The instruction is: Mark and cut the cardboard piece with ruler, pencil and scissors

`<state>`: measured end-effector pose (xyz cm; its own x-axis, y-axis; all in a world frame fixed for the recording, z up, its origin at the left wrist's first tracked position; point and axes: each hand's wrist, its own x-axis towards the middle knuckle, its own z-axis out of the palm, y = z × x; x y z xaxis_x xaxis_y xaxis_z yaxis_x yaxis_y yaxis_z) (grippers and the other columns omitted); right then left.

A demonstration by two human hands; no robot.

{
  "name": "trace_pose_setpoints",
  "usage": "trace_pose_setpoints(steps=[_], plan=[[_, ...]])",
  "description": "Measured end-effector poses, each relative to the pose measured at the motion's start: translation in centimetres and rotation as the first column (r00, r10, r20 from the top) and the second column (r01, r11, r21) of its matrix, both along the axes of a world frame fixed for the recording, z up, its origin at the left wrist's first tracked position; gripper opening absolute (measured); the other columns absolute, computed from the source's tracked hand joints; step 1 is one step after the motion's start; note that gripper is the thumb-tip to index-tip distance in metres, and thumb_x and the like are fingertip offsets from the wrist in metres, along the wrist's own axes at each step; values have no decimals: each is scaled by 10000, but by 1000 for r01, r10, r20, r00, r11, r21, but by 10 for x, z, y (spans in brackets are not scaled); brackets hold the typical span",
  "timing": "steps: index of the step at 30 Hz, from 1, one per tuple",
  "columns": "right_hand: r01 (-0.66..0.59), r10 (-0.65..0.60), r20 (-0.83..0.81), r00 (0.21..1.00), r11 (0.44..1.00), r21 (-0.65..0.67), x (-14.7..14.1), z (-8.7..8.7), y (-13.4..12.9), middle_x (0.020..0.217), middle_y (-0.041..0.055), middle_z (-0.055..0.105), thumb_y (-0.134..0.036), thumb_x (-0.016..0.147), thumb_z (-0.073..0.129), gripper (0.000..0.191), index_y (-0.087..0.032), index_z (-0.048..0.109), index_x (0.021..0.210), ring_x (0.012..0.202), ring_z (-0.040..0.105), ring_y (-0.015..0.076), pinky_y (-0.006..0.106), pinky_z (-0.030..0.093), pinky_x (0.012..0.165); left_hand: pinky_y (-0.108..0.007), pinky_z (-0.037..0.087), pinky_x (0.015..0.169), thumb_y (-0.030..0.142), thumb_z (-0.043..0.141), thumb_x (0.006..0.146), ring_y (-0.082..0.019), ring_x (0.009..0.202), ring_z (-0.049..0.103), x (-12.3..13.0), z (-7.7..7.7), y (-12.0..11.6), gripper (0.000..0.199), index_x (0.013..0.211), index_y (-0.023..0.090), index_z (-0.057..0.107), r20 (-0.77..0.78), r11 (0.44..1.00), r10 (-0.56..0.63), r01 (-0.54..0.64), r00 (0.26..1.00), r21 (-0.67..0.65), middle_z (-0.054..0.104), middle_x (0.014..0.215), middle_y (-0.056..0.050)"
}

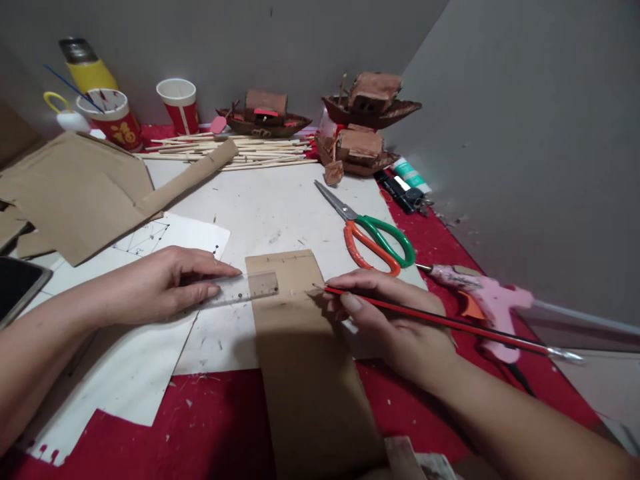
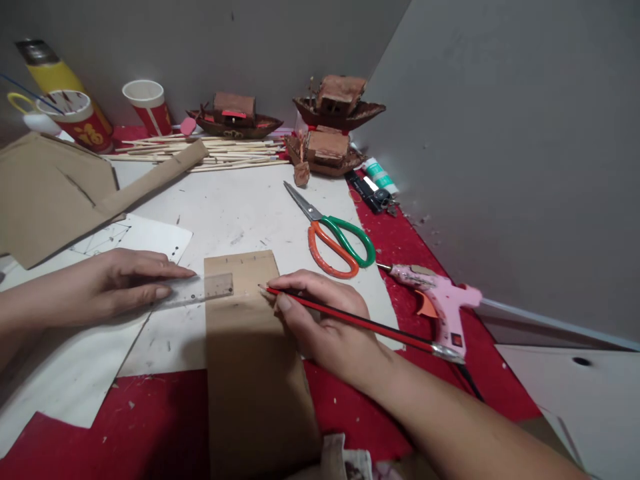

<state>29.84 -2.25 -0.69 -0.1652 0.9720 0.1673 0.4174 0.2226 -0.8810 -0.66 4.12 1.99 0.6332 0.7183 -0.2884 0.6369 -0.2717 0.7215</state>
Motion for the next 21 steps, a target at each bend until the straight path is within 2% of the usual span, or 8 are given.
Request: trace_pose_setpoints(steps=[5,9,12,16,21], plan=[[-47,48,48,998,999,-22,-7,21,-12,799,23,763,-224,888,634,106,-241,731,927,695,717,173,256,581,621,-325,502,890,327,557,918,-199,921,658,-4,-6,-1,382,1264,223,680,33,999,-19,17,999,51,737,1116,-75],[-57,53,-34,998,991,-118,-22,32,-17,741,21,755,-204,866,632,98,-223,727,885,633,706,154,226,573,557,-325,512,872,323,548,921,-199,924,668,-6,-9,-1,388,1269,202,668,27,997,-45,43,999,71,738,1136,-84],[-10,-11,-112,994,983,-183,-34,26,-13,681,27,736,-225,832,656,61,-201,710,848,573,678,150,229,552,503,-330,516,865,325,544,917,-205,927,670,-7,-10,-1,391,1268,207,668,21,995,-52,50,998,89,739,1140,-86],[31,-84,-203,976,967,-254,-44,7,-5,681,41,728,-296,813,679,121,-179,695,835,538,633,138,230,512,470,-330,511,876,329,543,909,-212,957,669,-7,-9,-2,399,1268,208,669,12,991,-65,64,998,115,737,1154,-84],[49,-107,-205,973,962,-269,-47,-4,-1,676,36,695,-318,802,682,163,-158,696,827,511,567,118,232,463,463,-327,509,885,346,537,908,-207,962,666,-6,-9,-1,399,1259,217,675,2,991,-57,56,998,124,740,1152,-77]])
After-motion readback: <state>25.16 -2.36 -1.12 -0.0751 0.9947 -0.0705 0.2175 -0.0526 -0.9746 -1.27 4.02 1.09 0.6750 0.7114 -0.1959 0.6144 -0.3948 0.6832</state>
